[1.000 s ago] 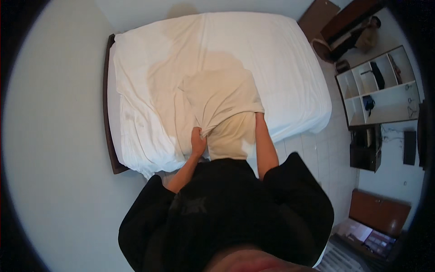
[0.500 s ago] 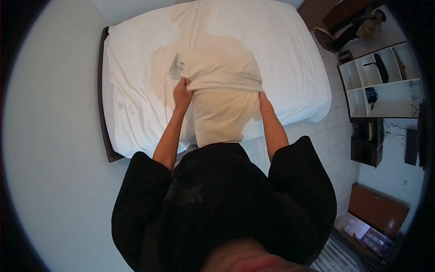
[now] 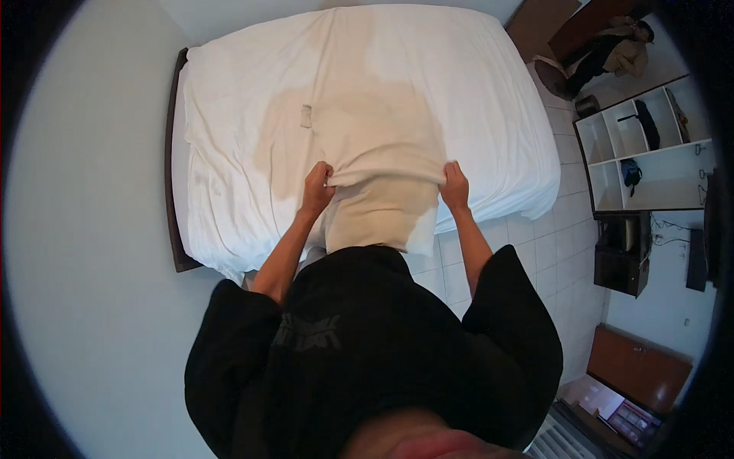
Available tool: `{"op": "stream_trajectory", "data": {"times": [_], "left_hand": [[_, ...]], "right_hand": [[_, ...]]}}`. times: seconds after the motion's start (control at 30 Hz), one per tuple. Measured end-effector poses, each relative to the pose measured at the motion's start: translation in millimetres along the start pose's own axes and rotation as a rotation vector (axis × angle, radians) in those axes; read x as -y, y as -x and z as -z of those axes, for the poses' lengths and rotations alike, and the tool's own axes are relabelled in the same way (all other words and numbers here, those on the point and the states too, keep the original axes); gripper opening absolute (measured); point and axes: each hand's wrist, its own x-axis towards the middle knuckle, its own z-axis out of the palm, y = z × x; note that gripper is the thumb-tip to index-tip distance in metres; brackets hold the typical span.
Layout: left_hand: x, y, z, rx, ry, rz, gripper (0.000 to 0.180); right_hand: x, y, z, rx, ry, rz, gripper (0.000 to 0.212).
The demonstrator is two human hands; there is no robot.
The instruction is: The person places a pillow into a pillowcase and smooths it out on the bed. They then spread a white duvet over the mattress, tucking the edges under the mattress and smoothing the surface to make the bed.
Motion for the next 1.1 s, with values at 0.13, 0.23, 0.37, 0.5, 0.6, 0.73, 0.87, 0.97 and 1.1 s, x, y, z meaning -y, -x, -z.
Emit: {"op": "stream_trajectory", "data": {"times": [0.13,0.23,0.37,0.5,0.6,0.73,0.87,0.97,1.1], "left_hand": [[59,97,-45,0.179,-0.222,0.055,0.036],[39,91,-95,-0.159,-0.301,0.249,0.033],[52,50,-77,-0.205,-0.029,0.36,0.032],[-6,-29,0,-0.122,0.433,0.408,0.027],[15,10,-3,-0.033,-0.021,0.177,0.017],[81,146,-26,-0.119,0.238,0.378,0.021],[26,129,-20,-0.109,0.83,0.576,0.022],[-14,66,3,-0.117,1.232,0.58,0.023],[-48,-9,35,-0.185,1.4,0.475,0.024]], "right_hand": [[-45,131,-65,0.29,-0.088,-0.263,0.033],[-58,146,-106,0.07,-0.154,-0.416,0.037],[-36,64,-59,0.391,-0.556,-0.641,0.04],[-48,-22,31,0.541,-1.068,-0.795,0.032],[-78,30,25,0.187,-0.789,-0.359,0.013],[-34,134,-35,0.506,-0.629,-0.63,0.019],[-12,185,0,0.451,-0.805,-0.817,0.018],[8,127,45,0.275,-1.11,-0.884,0.016],[68,3,69,0.06,-1.565,-0.916,0.015]]}}
